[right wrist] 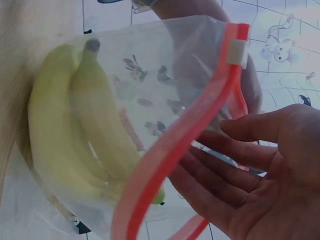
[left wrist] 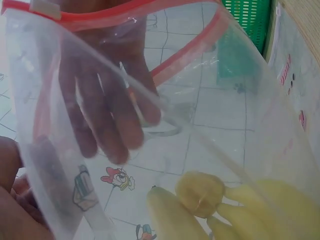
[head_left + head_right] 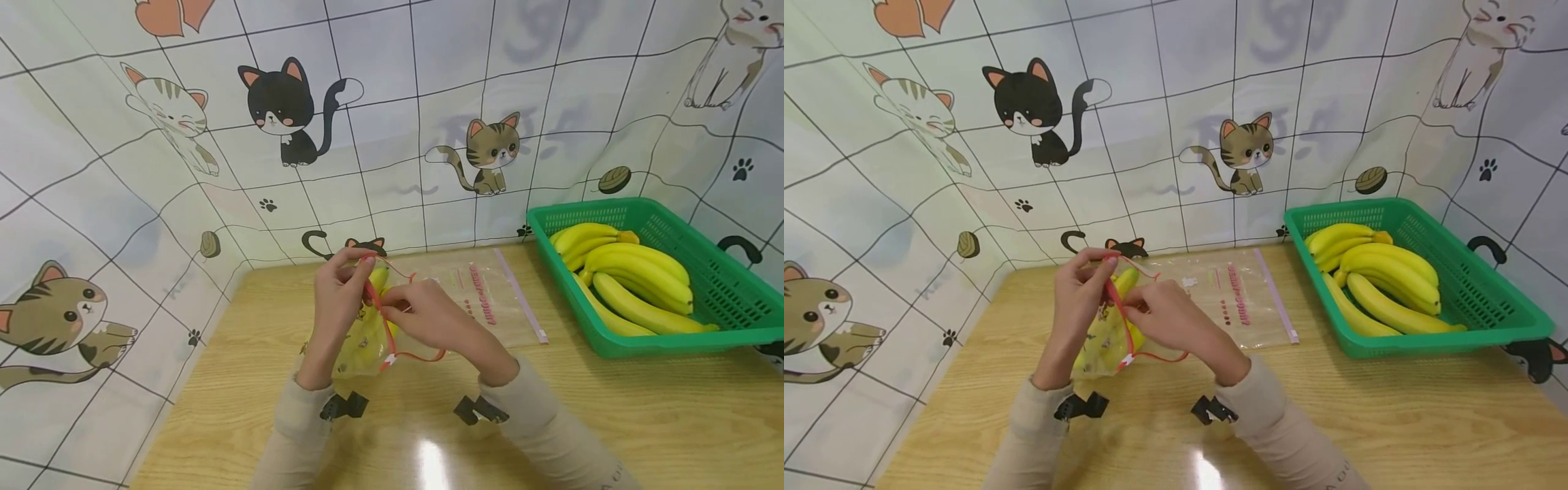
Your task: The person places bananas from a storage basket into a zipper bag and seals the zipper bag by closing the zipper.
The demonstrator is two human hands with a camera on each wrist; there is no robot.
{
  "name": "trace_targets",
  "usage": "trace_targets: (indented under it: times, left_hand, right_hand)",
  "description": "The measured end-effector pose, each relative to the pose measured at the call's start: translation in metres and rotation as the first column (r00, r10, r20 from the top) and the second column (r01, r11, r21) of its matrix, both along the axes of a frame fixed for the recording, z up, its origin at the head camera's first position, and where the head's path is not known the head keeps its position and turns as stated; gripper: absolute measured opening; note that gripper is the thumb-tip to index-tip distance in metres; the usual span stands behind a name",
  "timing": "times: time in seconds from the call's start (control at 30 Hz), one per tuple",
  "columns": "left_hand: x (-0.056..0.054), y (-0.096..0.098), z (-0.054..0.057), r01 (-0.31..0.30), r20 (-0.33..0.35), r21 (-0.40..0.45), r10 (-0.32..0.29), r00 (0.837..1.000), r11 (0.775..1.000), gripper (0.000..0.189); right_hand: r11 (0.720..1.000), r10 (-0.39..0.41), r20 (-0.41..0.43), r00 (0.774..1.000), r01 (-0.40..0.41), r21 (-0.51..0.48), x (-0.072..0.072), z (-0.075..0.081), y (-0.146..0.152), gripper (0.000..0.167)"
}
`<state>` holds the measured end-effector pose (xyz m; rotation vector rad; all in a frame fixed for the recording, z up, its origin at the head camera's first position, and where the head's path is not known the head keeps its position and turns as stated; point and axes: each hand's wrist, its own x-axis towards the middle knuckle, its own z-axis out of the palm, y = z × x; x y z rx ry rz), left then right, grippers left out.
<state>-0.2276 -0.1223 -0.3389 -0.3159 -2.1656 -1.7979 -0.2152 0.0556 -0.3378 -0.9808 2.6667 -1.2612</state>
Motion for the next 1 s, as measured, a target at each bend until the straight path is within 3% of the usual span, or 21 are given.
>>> trace_targets:
  times: [0.37,0.5,0.67,0.83,1.0]
  left_hand:
    - [0.002,-0.002,0.002,-0.012,0.005,-0.003,0.012,1.000,1.000,0.018]
    - [0.002,-0.002,0.002,-0.012,0.012,-0.001,0.012,1.000,1.000,0.018]
    - [0.001,0.001,0.002,-0.001,0.019,0.009,0.001,1.000,1.000,0.019]
    - [0.000,0.001,0.002,-0.014,0.041,0.005,0.014,0.999,1.000,0.017]
    - [0.000,0.000,0.000,-0.033,0.031,-0.007,0.033,0.999,0.999,0.016]
  right_hand:
    - [0.997,-0.026,-0.078,0.997,0.020,-0.072,0.001,0.012,0.021,0.014]
    - [0.996,-0.041,-0.087,0.995,0.033,-0.087,0.000,0.012,0.030,0.012]
    - [0.996,-0.059,-0.159,0.986,0.047,-0.082,-0.005,0.010,0.050,0.013]
    - [0.996,-0.090,-0.213,0.973,0.088,-0.018,-0.012,0.012,0.079,0.011]
    - [0.977,-0.135,-0.268,0.954,0.174,0.126,-0.018,0.024,0.114,0.013]
